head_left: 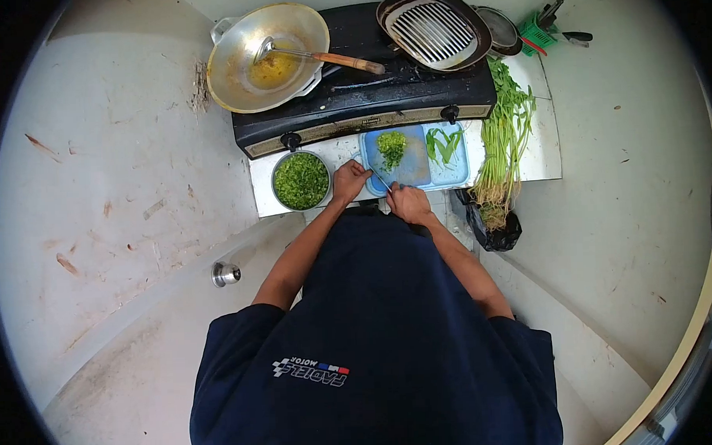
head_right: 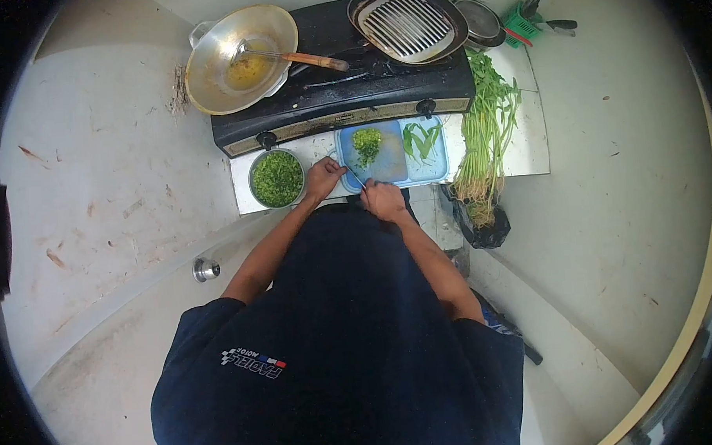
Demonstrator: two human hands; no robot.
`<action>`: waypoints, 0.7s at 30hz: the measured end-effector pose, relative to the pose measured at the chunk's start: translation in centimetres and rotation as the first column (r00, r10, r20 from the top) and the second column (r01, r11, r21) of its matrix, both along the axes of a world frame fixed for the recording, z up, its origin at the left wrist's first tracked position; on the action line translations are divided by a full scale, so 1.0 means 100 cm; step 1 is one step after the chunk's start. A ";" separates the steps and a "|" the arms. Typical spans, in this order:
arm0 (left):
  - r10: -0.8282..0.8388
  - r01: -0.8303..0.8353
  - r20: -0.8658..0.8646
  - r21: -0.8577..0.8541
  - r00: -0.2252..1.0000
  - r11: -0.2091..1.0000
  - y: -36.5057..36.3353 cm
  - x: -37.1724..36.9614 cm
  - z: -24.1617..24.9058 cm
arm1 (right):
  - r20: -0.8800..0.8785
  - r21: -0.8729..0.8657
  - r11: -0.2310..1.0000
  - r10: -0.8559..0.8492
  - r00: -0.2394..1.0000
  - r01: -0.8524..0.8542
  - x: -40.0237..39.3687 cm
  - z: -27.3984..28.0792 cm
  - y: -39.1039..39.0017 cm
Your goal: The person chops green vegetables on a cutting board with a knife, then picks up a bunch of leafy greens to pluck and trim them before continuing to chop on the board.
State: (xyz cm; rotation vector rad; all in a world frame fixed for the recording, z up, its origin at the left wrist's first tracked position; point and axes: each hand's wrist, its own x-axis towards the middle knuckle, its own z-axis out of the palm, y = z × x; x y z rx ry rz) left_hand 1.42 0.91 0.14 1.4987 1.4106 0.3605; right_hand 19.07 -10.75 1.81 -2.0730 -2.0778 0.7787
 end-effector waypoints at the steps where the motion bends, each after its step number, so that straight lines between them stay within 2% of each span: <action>1: 0.000 0.000 0.003 0.000 1.000 1.000 0.000 0.000 0.001 | -0.002 -0.009 1.000 -0.005 1.000 0.005 -0.001 0.001 0.002; 5: 0.012 -0.012 0.018 -0.009 1.000 1.000 -0.001 0.000 0.001 | -0.006 0.021 1.000 -0.016 1.000 0.016 -0.004 -0.001 0.006; 11: 0.026 -0.026 0.001 0.010 1.000 1.000 -0.004 -0.003 -0.004 | 0.031 -0.082 0.996 -0.044 0.999 0.047 0.006 0.010 0.000; 14: 0.046 -0.045 -0.005 0.046 0.999 0.998 -0.006 -0.002 0.000 | 0.035 -0.053 0.988 -0.146 0.989 0.147 0.012 0.016 0.003; 17: 0.013 -0.018 0.036 0.135 0.999 0.991 -0.008 -0.002 -0.002 | 0.024 -0.020 0.980 -0.199 0.980 0.200 0.016 0.020 0.006; 20: 0.009 -0.040 0.117 0.270 0.993 0.962 -0.009 0.004 0.021 | 0.015 -0.026 0.962 -0.272 0.962 0.272 0.017 0.039 0.011; 21: -0.047 -0.004 0.161 0.300 0.986 0.954 -0.007 0.005 0.025 | 0.003 -0.009 0.961 -0.278 0.961 0.278 0.017 0.039 0.010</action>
